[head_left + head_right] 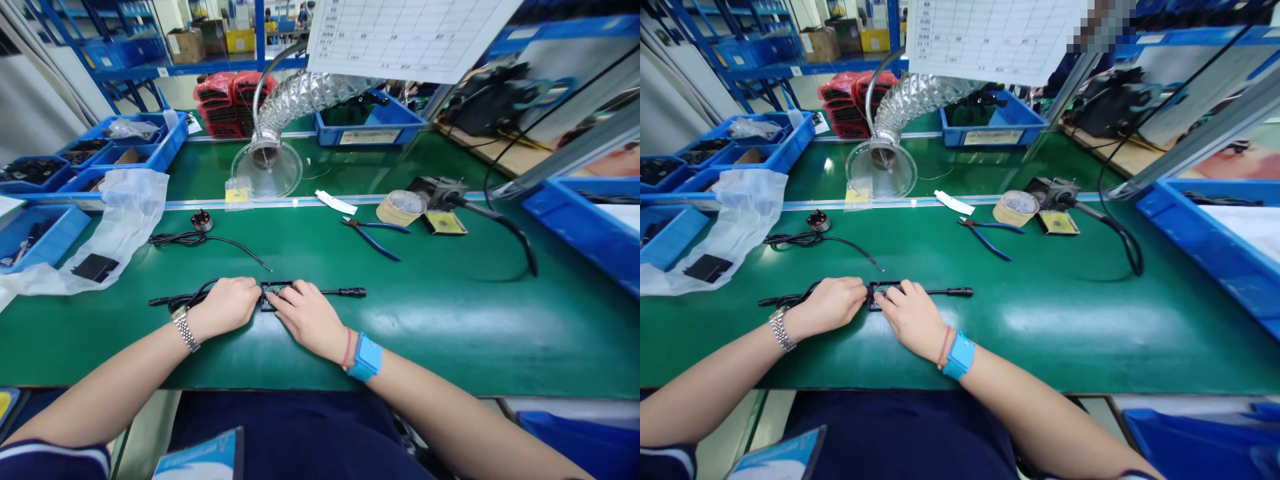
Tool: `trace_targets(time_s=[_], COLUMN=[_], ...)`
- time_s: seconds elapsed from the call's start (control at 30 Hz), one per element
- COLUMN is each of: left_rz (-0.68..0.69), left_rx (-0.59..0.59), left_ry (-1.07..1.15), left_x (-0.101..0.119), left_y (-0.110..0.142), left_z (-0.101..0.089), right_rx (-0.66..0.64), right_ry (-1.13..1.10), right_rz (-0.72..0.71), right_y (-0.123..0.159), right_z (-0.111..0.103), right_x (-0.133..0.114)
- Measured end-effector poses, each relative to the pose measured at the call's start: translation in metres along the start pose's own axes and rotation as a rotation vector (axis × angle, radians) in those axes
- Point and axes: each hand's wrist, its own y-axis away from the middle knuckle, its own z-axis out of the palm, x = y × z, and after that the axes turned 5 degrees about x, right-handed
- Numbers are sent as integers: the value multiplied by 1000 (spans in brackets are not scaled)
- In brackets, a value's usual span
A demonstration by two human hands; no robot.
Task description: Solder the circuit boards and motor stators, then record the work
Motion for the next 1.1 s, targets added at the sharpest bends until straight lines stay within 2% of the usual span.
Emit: trace_targets(time_s=[0.1, 0.23, 0.43, 0.6, 0.77, 0.9, 1.0, 1.1], left_rz=[0, -45, -145, -145, -142, -109, -28, 81], left_rx=[-6, 44, 101, 92, 88, 142, 221, 236], left_ry=[3, 67, 176, 243, 239, 319, 334, 272], left_x=[0, -3, -9, -7, -3, -5, -4, -2], left_y=[-1, 6, 17, 16, 10, 13, 19, 22], left_z=[4, 14, 11, 9, 15, 17, 17, 19], right_rx=[-31, -19, 187, 126, 28, 27, 93, 176], right_ry=[15, -49, -411, -349, -161, -139, -270, -397], right_rz=[15, 23, 113, 98, 68, 58, 73, 89], right_y=[-5, -4, 6, 5, 3, 4, 5, 7], right_z=[-3, -2, 7, 9, 8, 8, 5, 0], right_x=[-2, 1, 16, 15, 14, 16, 20, 24])
